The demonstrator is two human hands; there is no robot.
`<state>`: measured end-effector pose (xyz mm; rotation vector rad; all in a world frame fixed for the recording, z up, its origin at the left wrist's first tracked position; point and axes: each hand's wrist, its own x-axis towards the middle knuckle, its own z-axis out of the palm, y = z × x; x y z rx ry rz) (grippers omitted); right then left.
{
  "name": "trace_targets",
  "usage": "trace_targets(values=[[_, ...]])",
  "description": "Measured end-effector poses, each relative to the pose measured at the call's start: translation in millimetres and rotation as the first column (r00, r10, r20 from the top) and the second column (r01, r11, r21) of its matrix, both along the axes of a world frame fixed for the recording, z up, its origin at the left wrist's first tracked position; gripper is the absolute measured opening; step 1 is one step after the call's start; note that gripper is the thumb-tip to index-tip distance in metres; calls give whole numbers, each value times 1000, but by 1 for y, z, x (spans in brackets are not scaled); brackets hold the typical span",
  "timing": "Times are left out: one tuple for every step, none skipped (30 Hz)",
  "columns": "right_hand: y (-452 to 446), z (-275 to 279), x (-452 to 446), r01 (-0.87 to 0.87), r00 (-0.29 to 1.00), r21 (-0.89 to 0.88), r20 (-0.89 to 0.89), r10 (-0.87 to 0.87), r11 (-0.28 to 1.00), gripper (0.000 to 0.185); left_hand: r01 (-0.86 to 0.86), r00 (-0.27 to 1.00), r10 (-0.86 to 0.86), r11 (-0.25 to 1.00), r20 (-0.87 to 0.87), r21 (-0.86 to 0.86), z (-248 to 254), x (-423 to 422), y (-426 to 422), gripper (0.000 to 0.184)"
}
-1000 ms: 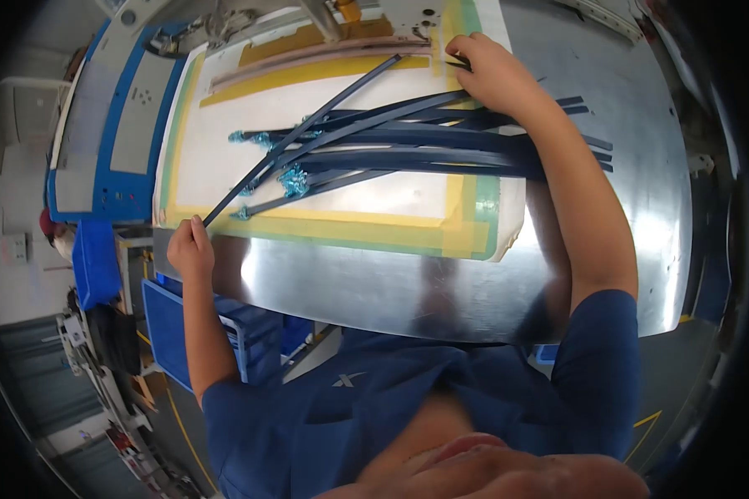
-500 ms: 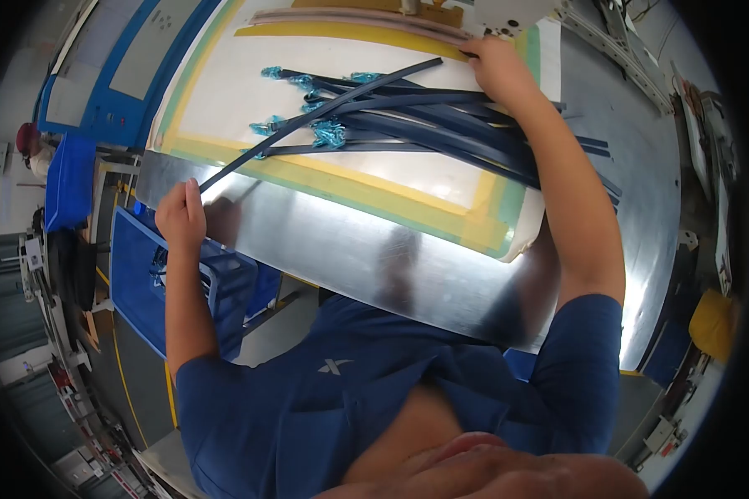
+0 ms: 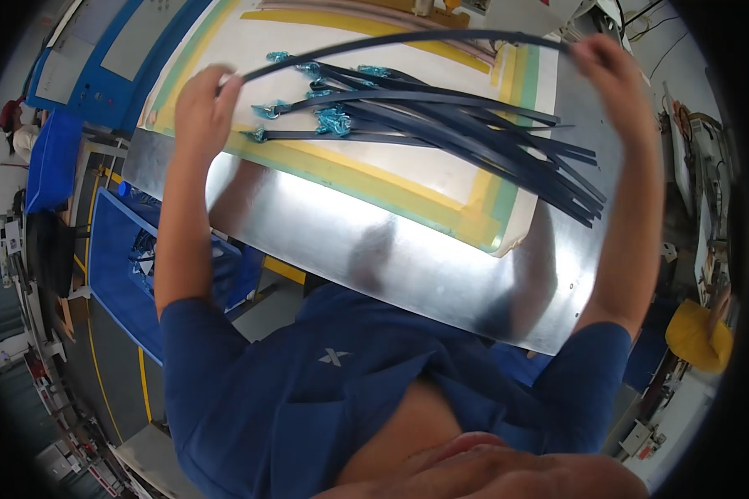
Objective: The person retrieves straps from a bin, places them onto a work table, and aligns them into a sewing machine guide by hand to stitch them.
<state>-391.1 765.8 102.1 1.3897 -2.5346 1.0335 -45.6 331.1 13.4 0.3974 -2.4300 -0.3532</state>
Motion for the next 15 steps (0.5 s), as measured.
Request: trace_targets(values=[[30, 29, 8, 84, 996, -62, -5, -84, 995, 26, 46, 999, -44, 997, -21, 70, 3, -14, 10, 27], [63, 54, 15, 330, 944, -135, 42, -328, 934, 28, 51, 999, -49, 996, -22, 77, 6, -28, 19, 27], [84, 76, 29, 394, 916, -265, 38, -399, 880, 28, 100, 994, -100, 995, -40, -1, 9, -41, 27, 26], [105, 98, 44, 442, 884, -392, 40, -465, 807, 29, 150, 987, -154, 986, -54, -79, 9, -48, 32, 26], [116, 134, 79, 371, 898, -542, 4, -439, 754, 15, 166, 984, -170, 984, -51, -70, 4, -52, 34, 26], [129, 164, 108, 288, 906, -673, -39, -422, 681, 21, 198, 978, -200, 980, -68, -36, -1, -56, 35, 25], [154, 184, 125, 210, 903, -715, -119, -413, 667, 21, 235, 968, -234, 972, -85, 0, -6, -62, 35, 25], [181, 199, 135, 134, 888, -745, -203, -413, 654, 21, 290, 957, -290, 955, -2, 62, -10, -60, 30, 26], [204, 209, 144, 166, 865, -731, -214, -453, 662, 21, 351, 929, -362, 927, 72, 130, -15, -53, 21, 27], [229, 221, 159, 137, 834, -712, -293, -468, 689, 21, 344, 917, -363, 929, 164, 136, -16, -48, 20, 29], [249, 235, 183, 119, 788, -684, -376, -487, 720, 23, 328, 876, -361, 932, 320, 155, -13, -43, 15, 33], [254, 238, 202, 213, 719, -659, -394, -572, 722, 25, 362, 844, -408, 912, 348, 192, -14, -40, 15, 34], [255, 230, 212, 307, 635, -636, -417, -650, 708, 28, 378, 804, -413, 911, 429, 167, -17, -39, 8, 34], [272, 220, 221, 394, 530, -641, -427, -733, 659, 25, 406, 811, -449, 894, 376, 192, -18, -39, 10, 32], [289, 211, 231, 477, 416, -646, -431, -800, 596, 23, 374, 782, -451, 892, 430, 255, -18, -40, 5, 29]])
